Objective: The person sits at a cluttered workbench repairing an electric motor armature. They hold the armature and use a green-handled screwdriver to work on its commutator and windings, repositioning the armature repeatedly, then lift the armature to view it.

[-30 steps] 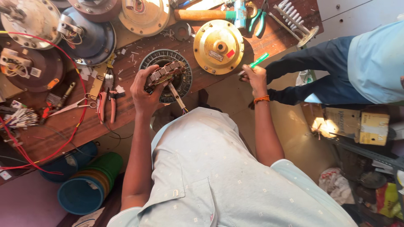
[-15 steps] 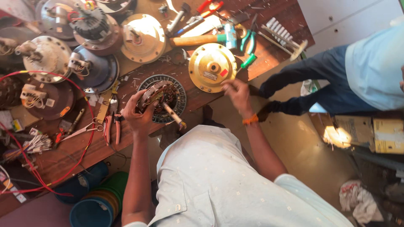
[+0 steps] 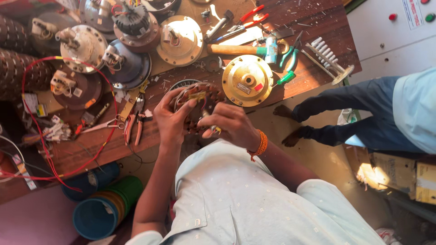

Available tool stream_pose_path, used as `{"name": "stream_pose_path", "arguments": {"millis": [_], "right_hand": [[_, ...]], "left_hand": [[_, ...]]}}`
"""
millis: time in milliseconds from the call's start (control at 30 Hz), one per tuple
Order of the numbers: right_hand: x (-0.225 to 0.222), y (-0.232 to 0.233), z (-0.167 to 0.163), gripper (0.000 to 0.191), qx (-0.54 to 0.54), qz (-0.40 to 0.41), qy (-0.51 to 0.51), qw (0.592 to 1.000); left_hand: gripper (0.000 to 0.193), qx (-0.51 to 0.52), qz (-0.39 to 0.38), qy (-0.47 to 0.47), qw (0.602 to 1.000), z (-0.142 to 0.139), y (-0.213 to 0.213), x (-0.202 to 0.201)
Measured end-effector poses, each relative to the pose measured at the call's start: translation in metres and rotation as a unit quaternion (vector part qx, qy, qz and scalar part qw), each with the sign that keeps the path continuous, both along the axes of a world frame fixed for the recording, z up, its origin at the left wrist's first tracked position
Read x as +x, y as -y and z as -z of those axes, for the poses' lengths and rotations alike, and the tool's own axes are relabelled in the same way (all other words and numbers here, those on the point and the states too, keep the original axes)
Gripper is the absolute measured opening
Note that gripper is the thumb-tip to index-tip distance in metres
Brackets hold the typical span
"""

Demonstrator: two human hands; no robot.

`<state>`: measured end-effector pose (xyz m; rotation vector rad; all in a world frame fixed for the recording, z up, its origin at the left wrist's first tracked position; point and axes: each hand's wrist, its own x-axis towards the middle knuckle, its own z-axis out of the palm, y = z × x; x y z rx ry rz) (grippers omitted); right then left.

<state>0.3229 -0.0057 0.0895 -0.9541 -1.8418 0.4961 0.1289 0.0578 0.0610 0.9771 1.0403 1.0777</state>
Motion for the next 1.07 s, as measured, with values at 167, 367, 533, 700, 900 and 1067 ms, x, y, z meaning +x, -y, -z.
{"name": "stream_pose_path", "arguments": {"millis": [167,367,533,700,900,1067], "right_hand": [[0.002,-0.002,0.001,0.025,-0.067,0.076,-0.02,0.995],[0.0,-0.003,0.029,0.04,-0.15,0.045,-0.007,0.988],[0.02,-0.013,0.055,0.044,-0.213,0.027,-0.038,0.976],[0.047,-0.024,0.07,0.03,-0.242,0.032,-0.048,0.969],[0.051,-0.001,0.119,0.014,-0.316,0.06,-0.158,0.934],[0.018,0.029,0.144,0.011,-0.366,-0.009,-0.153,0.918]], "left_hand": [[0.037,0.03,-0.045,-0.005,0.999,0.005,-0.002,0.019],[0.04,0.18,-0.017,-0.184,0.966,0.008,0.001,-0.001],[0.041,0.404,0.24,-0.303,0.829,0.0,-0.041,-0.048],[0.045,0.455,0.318,-0.369,0.745,-0.002,-0.063,-0.06],[0.056,0.436,0.339,-0.429,0.715,-0.013,-0.063,-0.071],[0.067,0.434,0.242,-0.481,0.723,-0.014,-0.037,-0.097]]}}
